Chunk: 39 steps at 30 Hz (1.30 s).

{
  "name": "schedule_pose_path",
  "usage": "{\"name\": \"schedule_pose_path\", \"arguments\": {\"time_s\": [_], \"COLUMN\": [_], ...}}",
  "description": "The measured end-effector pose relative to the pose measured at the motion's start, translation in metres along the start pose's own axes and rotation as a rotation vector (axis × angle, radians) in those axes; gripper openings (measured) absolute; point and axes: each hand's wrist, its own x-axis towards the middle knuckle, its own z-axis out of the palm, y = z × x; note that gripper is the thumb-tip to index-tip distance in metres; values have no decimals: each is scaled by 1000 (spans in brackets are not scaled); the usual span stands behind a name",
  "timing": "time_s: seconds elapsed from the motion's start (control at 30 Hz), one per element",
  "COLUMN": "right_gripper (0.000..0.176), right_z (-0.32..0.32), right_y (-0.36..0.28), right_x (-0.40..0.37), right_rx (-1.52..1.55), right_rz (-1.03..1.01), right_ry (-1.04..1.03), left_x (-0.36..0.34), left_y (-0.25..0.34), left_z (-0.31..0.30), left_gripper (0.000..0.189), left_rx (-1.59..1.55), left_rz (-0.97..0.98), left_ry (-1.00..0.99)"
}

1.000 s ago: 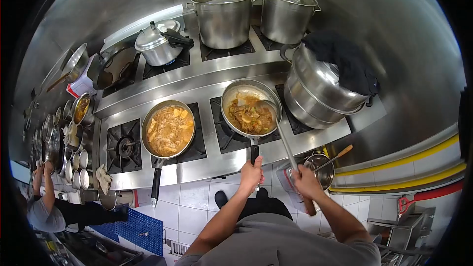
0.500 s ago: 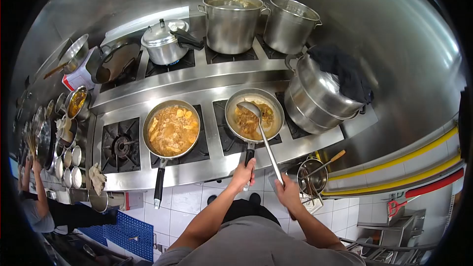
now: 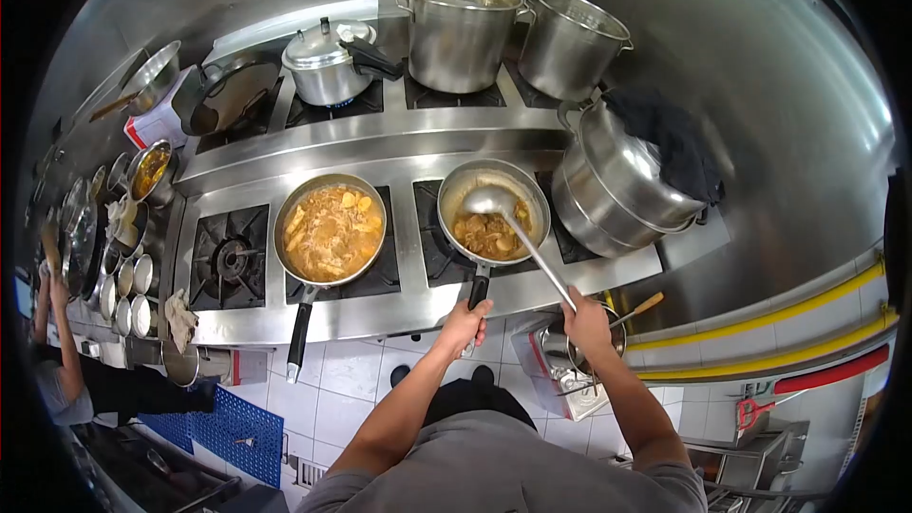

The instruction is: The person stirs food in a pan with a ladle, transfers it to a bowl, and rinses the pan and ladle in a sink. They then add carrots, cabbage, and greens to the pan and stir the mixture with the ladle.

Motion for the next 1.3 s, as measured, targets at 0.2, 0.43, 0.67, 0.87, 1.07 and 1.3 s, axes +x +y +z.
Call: {"name": "schedule_pose_path", "arguments": {"time_s": [0.2, 0.43, 0.67, 0.87, 1.07, 1.3], "right_gripper": [30, 30, 25, 31, 34, 33], "right_z": [41, -11, 51, 139, 140, 54], "right_y": [40, -36, -52, -18, -4, 3], "right_x": [-2, -58, -67, -52, -51, 35], "right_rx": [384, 1567, 656, 389, 447, 200], "right_rz": [173, 713, 252, 52, 98, 2], "right_ry": [-127, -578, -122, 156, 126, 115], "left_x": [-9, -17, 24, 27, 39, 156], "left_y": [3, 0, 21, -21, -157, -269], "left_z": [28, 35, -2, -11, -48, -75], "left_gripper": [31, 33, 40, 54, 55, 38], "left_rx": [139, 230, 174, -217, -405, -936], "left_rz": [70, 80, 87, -13, -259, -71], "left_ry": [124, 162, 77, -7, 11, 311]}}
